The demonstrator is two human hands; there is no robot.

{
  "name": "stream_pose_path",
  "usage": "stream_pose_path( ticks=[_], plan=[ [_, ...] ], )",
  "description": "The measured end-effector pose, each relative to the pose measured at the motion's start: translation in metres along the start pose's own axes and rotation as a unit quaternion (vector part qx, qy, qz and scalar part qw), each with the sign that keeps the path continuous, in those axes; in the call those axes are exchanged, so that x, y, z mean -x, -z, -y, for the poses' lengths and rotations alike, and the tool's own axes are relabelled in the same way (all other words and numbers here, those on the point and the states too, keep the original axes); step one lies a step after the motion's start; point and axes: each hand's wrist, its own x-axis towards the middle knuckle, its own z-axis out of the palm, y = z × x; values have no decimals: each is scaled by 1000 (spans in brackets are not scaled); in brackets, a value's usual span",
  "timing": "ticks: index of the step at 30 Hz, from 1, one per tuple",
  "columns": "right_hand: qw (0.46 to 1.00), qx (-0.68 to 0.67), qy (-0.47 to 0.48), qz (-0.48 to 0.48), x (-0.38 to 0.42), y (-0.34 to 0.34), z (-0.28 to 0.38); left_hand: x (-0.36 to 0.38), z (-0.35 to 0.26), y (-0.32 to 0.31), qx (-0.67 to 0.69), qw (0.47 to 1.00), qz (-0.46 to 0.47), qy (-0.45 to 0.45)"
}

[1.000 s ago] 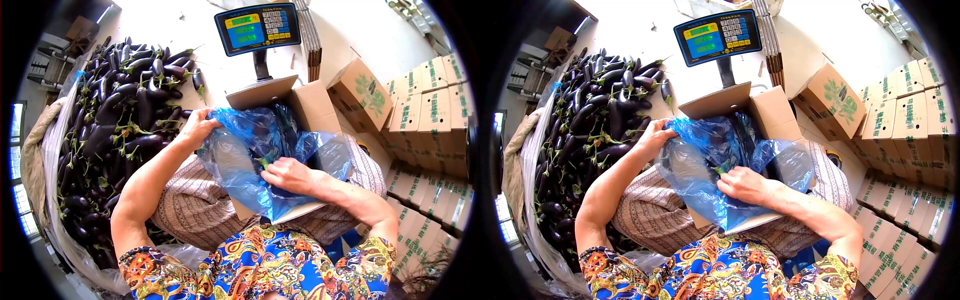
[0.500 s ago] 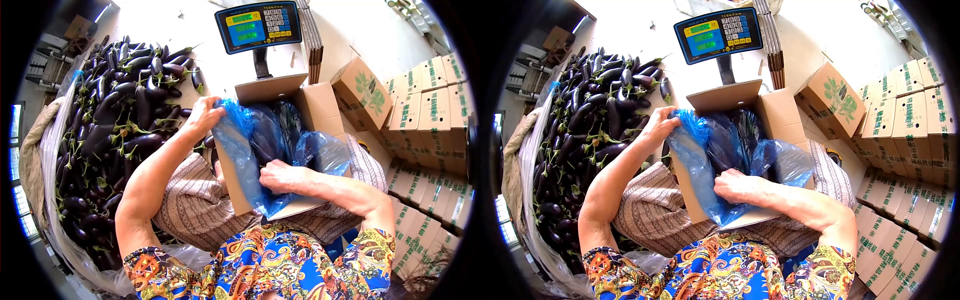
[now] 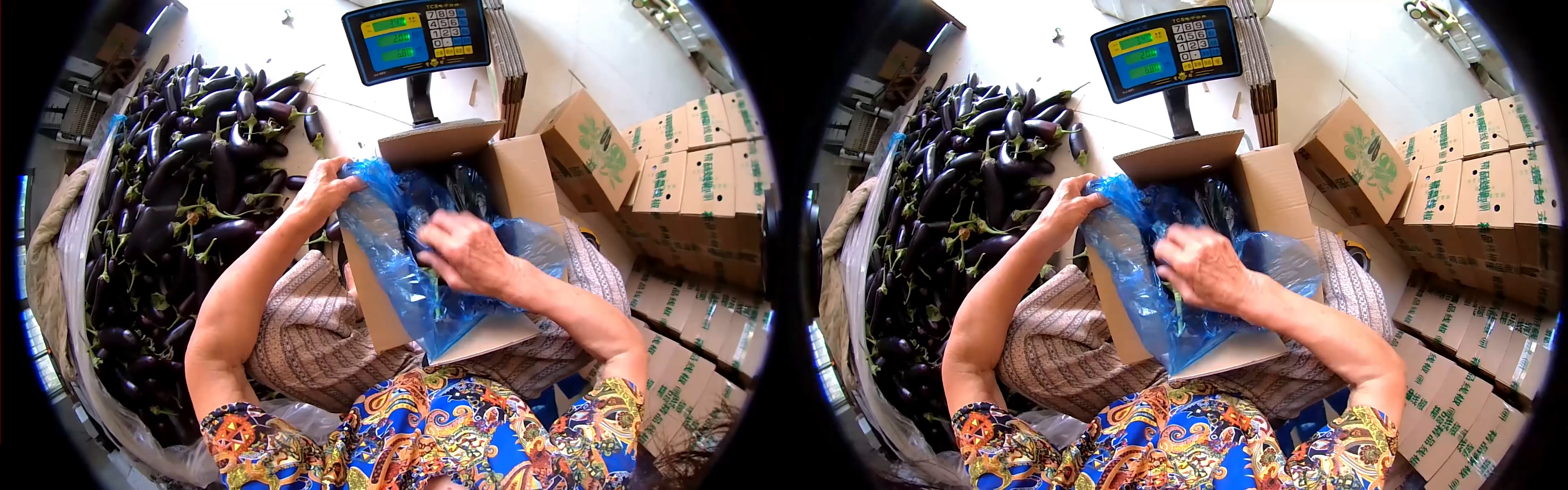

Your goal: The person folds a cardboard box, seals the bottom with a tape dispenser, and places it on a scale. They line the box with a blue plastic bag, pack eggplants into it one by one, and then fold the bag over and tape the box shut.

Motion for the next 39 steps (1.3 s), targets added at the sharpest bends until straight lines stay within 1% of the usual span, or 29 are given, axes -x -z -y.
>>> stream_pose_path(
  ticks=[1, 2, 4, 5, 8, 9, 12, 13, 16, 17, 18, 19, 20, 21, 22, 23, 24, 26, 27, 28, 29, 30, 31, 32, 33, 34, 36, 38, 39],
  plan=[
    [997, 60, 0, -47, -7, -8, -6, 1, -8, 3, -6, 999, 25, 24],
    [994, 95, -12, -49, -11, -32, -17, 1, -12, 5, -14, 997, 51, 49],
    [991, 128, -9, -39, -10, -83, -33, -8, 12, 4, -2, 998, 45, 39],
    [990, 129, -13, -47, -10, -92, -30, -11, 21, 5, 7, 999, 39, 36],
    [990, 123, 13, -63, -1, -88, -29, -12, 18, 6, -15, 998, 61, 9],
    [990, 124, 9, -61, 1, -90, -29, -12, 8, 4, -55, 997, 46, -1],
    [992, 119, -10, -51, 7, -96, -28, -13, 16, -4, -69, 997, -26, -24],
    [992, 113, -13, -50, -3, -97, -29, -12, 15, -3, -37, 999, -23, -32],
    [991, 119, -11, -51, -15, -104, -32, -15, 17, 0, -98, 994, -34, -30],
    [992, 120, -16, -48, -13, -104, -32, -13, 14, 0, -107, 993, -22, -48],
    [991, 122, -23, -42, -12, -99, -29, -15, 18, -1, -133, 987, -32, -89],
    [993, 91, -42, -54, -10, -95, -24, -14, 22, -5, -142, 979, -49, -134],
    [996, 79, -45, -22, -5, -87, -23, -13, 25, -9, -151, 970, -65, -177],
    [997, 63, -49, 10, 0, -74, -19, -11, 21, -9, -229, 931, -107, -262],
    [997, 46, -51, 42, 6, -60, -16, -6, 14, -8, -304, 878, -147, -340],
    [1000, 0, 0, 27, 13, -44, -16, 0, 7, -6, -374, 809, -187, -412],
    [998, -48, 24, 19, 22, -35, -20, 4, 0, -5, -380, 818, -163, -400],
    [977, -91, -87, 173, 36, 11, -3, 12, -14, -7, -389, 832, -113, -378],
    [978, -94, -97, 160, 49, 24, 2, 22, -23, -13, -357, 870, -79, -329],
    [979, -98, -106, 147, 62, 35, 4, 28, -32, -18, -317, 892, -39, -321],
    [968, -72, -140, 194, 71, 44, 2, 34, -45, -30, -88, 978, 119, -145],
    [959, -49, -174, 217, 77, 52, 2, 50, -72, -36, 27, 969, 245, -8],
    [973, -12, -169, 157, 87, 56, 0, 56, -63, -53, 62, 940, 328, -65],
    [981, 24, -165, 95, 94, 57, 0, 68, -65, -71, 32, 912, 355, -204],
    [983, 88, -158, 28, 94, 66, 8, 84, -75, -83, 9, 876, 409, -255],
    [976, 152, -152, -40, 94, 77, 15, 97, -82, -92, -45, 835, 415, -358],
    [954, 208, -185, -111, 110, 75, 1, 113, -102, -83, -92, 815, 472, -323],
    [940, 226, -244, -72, 127, 63, -21, 115, -102, -64, -126, 856, 392, -313],
    [941, 210, -267, -5, 129, 57, -29, 112, -96, -54, -201, 848, 327, -366]
  ],
)
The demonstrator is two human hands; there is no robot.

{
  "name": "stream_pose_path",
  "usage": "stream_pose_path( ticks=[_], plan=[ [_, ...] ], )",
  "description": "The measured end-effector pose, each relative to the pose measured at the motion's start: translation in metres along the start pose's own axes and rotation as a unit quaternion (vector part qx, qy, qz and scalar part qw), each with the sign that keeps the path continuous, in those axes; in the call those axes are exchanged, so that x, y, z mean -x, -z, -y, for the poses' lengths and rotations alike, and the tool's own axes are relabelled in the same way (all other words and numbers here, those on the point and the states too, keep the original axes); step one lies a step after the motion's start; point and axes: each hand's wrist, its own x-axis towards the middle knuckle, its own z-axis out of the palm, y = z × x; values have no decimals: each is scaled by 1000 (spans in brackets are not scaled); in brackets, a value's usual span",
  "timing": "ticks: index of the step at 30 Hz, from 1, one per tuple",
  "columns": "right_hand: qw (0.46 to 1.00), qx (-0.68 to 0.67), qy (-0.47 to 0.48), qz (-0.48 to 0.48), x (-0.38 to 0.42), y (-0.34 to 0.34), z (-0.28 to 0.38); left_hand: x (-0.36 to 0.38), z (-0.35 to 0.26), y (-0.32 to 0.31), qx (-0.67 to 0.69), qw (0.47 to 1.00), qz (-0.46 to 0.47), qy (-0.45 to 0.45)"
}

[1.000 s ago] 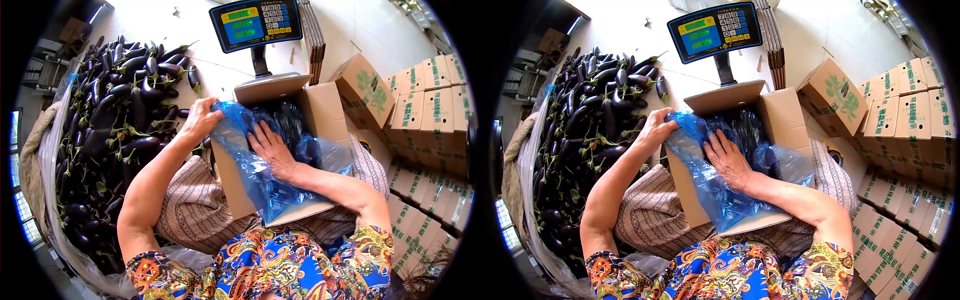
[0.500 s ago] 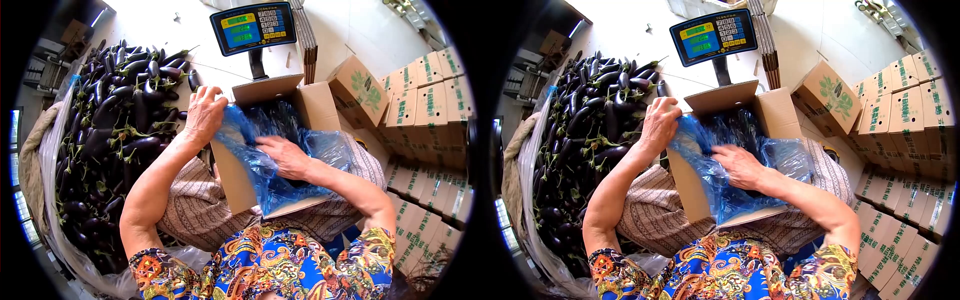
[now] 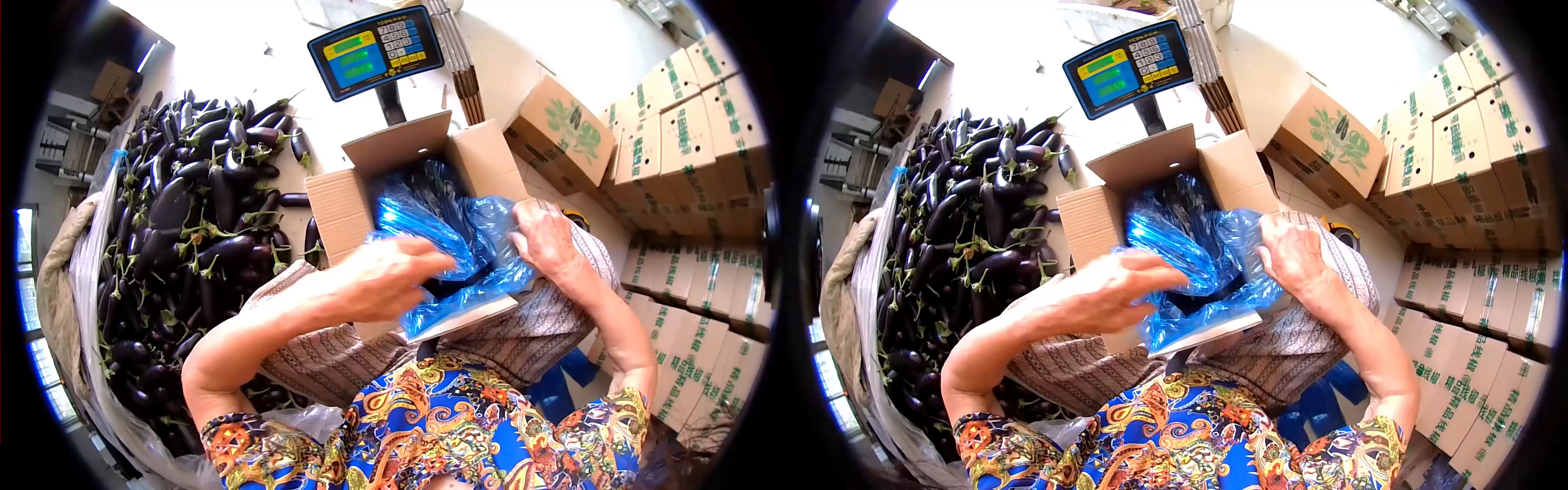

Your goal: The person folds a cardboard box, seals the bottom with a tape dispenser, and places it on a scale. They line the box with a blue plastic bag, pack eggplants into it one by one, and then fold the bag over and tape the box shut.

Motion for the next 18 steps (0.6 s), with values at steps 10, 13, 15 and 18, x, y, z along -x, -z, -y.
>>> stream_pose_path(
  ticks=[10, 13, 15, 18],
  plan=[
    [914, -369, 168, -20, -45, 35, 46, -16, 66, -71, 17, 990, -139, 7],
    [988, -130, 75, 31, -20, 17, -1, -39, 72, -39, 3, 977, -211, 29],
    [996, 39, 18, 82, -5, 4, -5, -56, 77, -40, 16, 979, -203, 16],
    [962, -34, 3, 270, -1, 4, 2, -83, 88, -53, 12, 971, -224, 79]
  ],
)
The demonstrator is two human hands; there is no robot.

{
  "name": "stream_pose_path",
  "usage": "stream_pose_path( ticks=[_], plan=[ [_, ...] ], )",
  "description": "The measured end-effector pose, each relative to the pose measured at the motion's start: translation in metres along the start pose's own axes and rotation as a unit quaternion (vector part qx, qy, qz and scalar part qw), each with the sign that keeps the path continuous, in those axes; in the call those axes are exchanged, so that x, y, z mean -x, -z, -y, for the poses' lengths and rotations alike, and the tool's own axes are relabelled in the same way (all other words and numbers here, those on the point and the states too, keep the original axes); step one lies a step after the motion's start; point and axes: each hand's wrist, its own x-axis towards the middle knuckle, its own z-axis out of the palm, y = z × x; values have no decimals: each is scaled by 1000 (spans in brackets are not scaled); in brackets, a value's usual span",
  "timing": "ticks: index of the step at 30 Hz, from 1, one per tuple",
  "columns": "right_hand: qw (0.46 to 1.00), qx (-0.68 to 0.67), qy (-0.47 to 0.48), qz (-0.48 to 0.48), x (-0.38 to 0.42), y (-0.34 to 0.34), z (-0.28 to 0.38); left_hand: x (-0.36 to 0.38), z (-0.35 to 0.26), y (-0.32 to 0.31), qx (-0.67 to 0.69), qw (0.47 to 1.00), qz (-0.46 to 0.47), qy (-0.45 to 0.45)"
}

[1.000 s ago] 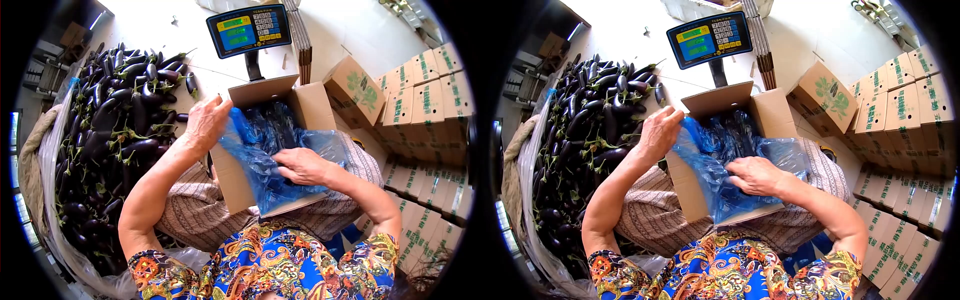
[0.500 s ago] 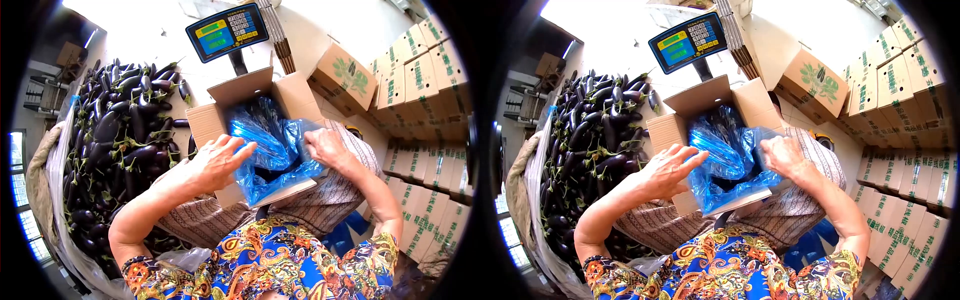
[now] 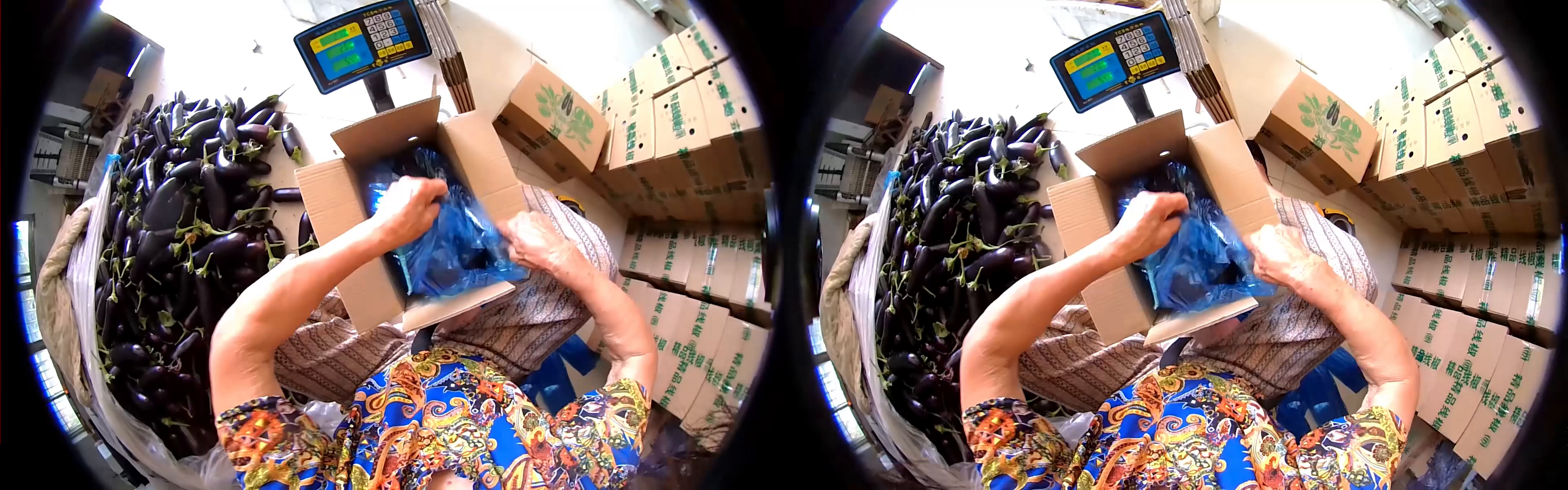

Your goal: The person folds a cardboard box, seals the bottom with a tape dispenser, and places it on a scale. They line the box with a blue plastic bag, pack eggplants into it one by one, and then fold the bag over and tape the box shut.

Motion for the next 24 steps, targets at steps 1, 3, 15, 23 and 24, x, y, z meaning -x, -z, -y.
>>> stream_pose_path(
  ticks=[1, 3, 15, 23, 24],
  plan=[
    [995, -45, 18, 83, 1, 4, 3, -5, 3, -3, -13, 999, -18, 35],
    [973, -201, 94, 59, 3, -2, -3, -15, 22, -3, -79, 989, -23, 120],
    [950, -221, 217, -24, -35, -41, 29, -29, 6, -24, -10, 989, 101, -104],
    [818, -572, 62, -20, -99, -12, 40, -27, 42, 9, 227, 958, 115, 131],
    [858, -500, 110, -42, -110, -25, 44, -28, 34, 19, 185, 960, 117, 176]
  ],
)
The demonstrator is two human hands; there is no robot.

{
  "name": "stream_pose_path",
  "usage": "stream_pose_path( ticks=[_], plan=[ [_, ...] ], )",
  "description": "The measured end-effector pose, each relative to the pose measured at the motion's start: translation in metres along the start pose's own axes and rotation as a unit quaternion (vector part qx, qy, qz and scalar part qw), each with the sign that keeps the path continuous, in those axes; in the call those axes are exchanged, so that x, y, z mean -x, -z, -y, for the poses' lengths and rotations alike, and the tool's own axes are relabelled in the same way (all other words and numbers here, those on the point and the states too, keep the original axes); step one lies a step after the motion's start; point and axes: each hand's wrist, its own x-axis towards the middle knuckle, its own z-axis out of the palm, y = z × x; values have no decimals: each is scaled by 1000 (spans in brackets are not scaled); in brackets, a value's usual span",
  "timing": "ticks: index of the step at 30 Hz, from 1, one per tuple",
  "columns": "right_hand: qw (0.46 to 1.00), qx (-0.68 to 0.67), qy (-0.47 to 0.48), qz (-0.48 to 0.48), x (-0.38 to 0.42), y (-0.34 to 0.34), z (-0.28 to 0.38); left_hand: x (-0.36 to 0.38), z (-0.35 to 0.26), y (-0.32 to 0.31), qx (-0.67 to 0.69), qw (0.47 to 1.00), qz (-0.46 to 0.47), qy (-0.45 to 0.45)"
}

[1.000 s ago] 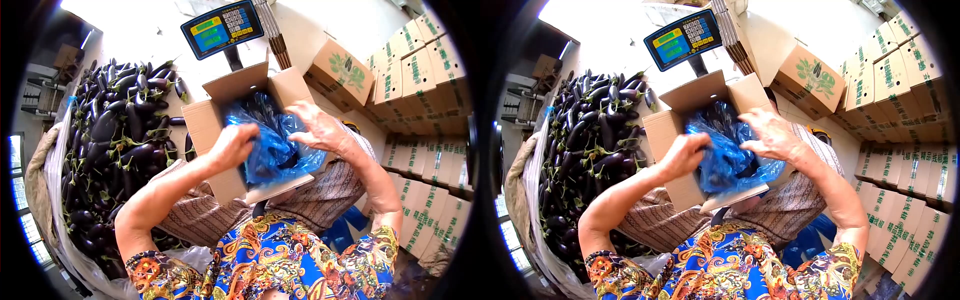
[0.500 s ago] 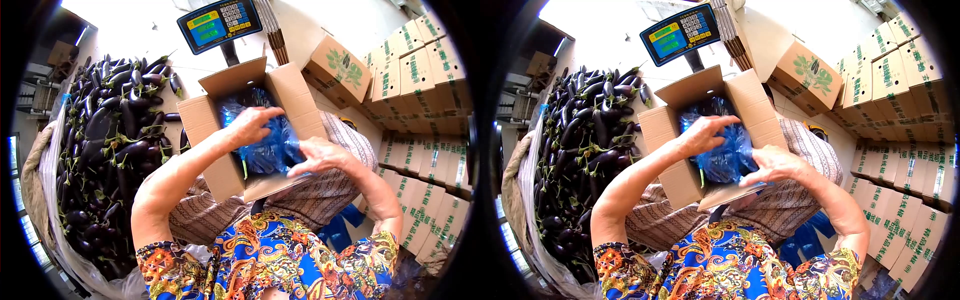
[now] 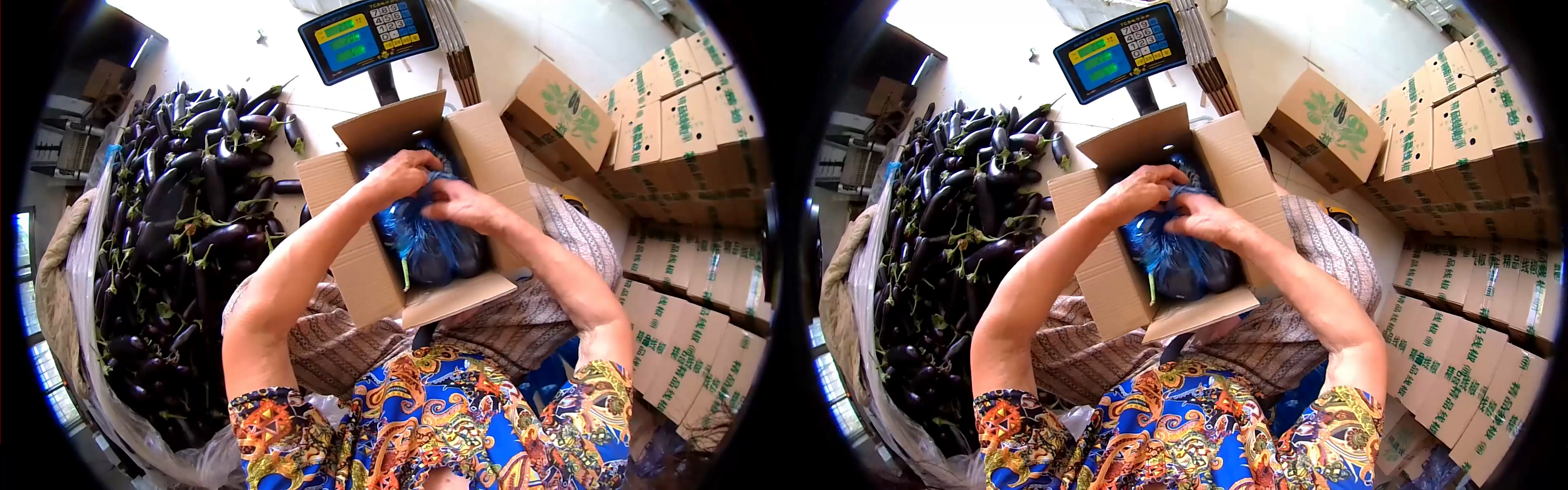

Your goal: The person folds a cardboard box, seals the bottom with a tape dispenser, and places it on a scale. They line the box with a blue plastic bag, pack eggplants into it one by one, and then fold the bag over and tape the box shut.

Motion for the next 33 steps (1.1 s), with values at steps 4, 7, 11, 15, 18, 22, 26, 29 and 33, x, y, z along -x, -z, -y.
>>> stream_pose_path(
  ticks=[4, 7, 11, 15, 18, 22, 26, 29, 33],
  plan=[
    [951, 287, 111, 27, -17, -27, -9, 27, -6, 6, -336, 928, -105, -119],
    [920, 364, 147, -5, -15, -35, -16, 37, 0, 9, -303, 935, -6, -184],
    [918, 385, 93, 7, -5, -44, -17, 25, 22, -1, -342, 923, 63, -168],
    [922, 360, 143, 7, 41, -23, 30, 7, 42, 7, -393, 906, 74, -135],
    [893, 411, 166, -81, 61, -16, 45, -4, 41, 10, -402, 911, 2, -93],
    [860, 430, 262, -80, 43, -19, 14, -19, 55, 24, -366, 925, -60, -80],
    [795, 511, 314, -95, -6, -32, -14, -25, 61, 24, -363, 923, -115, -59],
    [786, 535, 290, -109, -40, -26, -14, -19, 57, 24, -352, 922, -162, -19],
    [846, 478, 204, -121, -69, -29, -9, 25, 0, 23, -401, 845, -246, -256]
  ],
)
